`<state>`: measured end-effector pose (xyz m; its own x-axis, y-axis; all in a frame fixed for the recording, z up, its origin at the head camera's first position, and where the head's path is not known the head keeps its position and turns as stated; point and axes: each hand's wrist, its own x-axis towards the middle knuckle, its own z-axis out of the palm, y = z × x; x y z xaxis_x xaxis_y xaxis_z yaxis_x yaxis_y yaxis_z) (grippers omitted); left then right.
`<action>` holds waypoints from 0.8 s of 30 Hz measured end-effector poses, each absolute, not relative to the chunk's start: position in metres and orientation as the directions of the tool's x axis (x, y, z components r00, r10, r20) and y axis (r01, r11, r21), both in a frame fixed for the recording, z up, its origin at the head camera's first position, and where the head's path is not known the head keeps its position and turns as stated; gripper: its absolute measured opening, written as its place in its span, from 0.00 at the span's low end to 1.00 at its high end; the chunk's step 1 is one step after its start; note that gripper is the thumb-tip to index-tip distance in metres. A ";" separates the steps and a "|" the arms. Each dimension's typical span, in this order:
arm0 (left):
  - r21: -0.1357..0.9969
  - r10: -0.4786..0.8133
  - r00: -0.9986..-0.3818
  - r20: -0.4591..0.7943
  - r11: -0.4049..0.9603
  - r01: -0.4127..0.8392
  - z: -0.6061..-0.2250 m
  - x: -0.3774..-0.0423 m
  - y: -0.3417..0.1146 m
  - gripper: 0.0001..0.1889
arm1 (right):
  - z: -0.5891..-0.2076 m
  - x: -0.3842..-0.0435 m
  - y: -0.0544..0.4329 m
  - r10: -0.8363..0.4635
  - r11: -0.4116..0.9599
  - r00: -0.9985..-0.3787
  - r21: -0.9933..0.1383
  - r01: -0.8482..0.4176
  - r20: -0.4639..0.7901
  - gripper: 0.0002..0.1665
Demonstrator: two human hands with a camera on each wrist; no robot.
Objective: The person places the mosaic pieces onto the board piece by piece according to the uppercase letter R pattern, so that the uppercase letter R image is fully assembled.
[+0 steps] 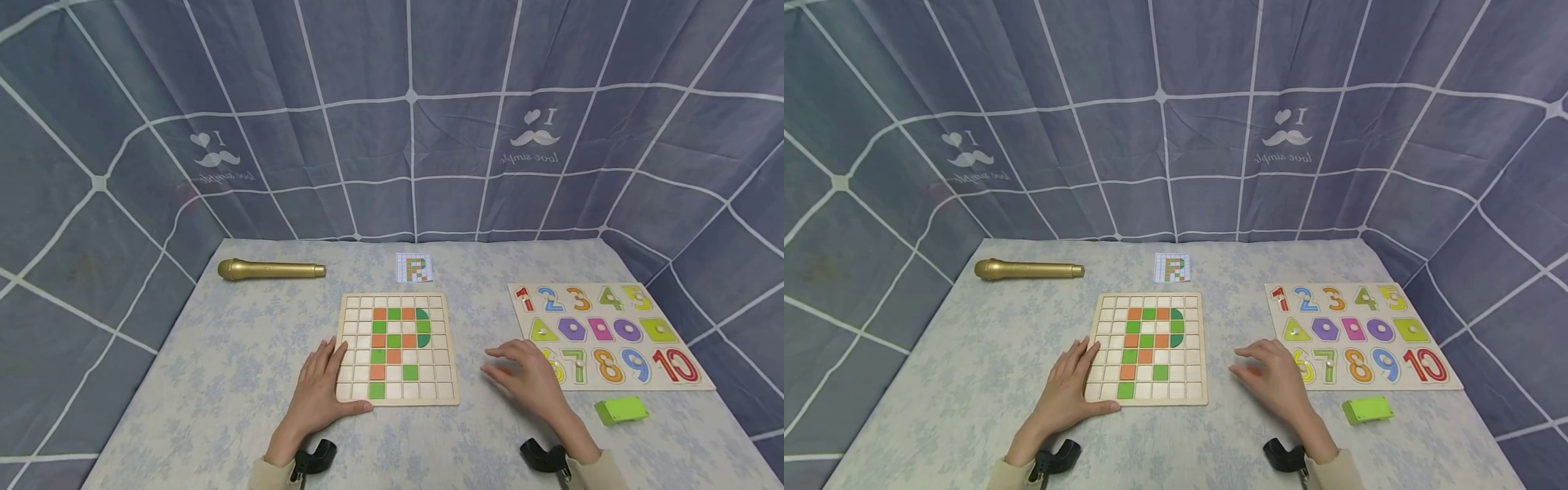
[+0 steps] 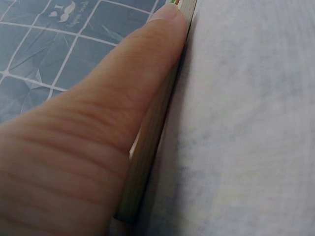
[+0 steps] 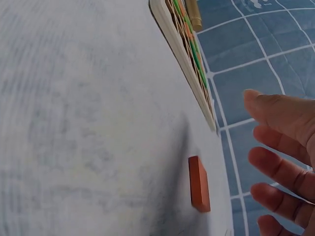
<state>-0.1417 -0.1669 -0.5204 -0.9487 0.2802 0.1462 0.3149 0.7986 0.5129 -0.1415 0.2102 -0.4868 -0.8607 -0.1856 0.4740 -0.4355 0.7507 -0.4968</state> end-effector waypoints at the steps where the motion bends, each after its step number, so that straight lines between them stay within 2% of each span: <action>1: 0.512 0.281 -0.948 0.147 0.798 0.316 -0.520 -0.142 -0.167 0.62 | -0.487 -0.141 0.211 -0.185 0.757 -0.865 -0.494 -0.428 0.466 0.17; 8: 0.512 0.282 -0.947 0.154 0.797 0.320 -0.520 -0.141 -0.167 0.62 | -0.490 -0.137 0.219 -0.183 0.790 -0.894 -0.479 -0.381 0.409 0.17; 24: 0.513 0.286 -0.948 0.141 0.798 0.317 -0.521 -0.142 -0.167 0.62 | -0.487 -0.134 0.225 -0.126 0.865 -0.979 -0.465 -0.187 0.159 0.17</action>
<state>-0.1418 -0.1670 -0.5209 -0.9478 0.2861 0.1407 0.3170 0.7977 0.5130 -0.1345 0.2248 -0.4874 -0.9791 -0.1265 0.1590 -0.1873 0.8652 -0.4651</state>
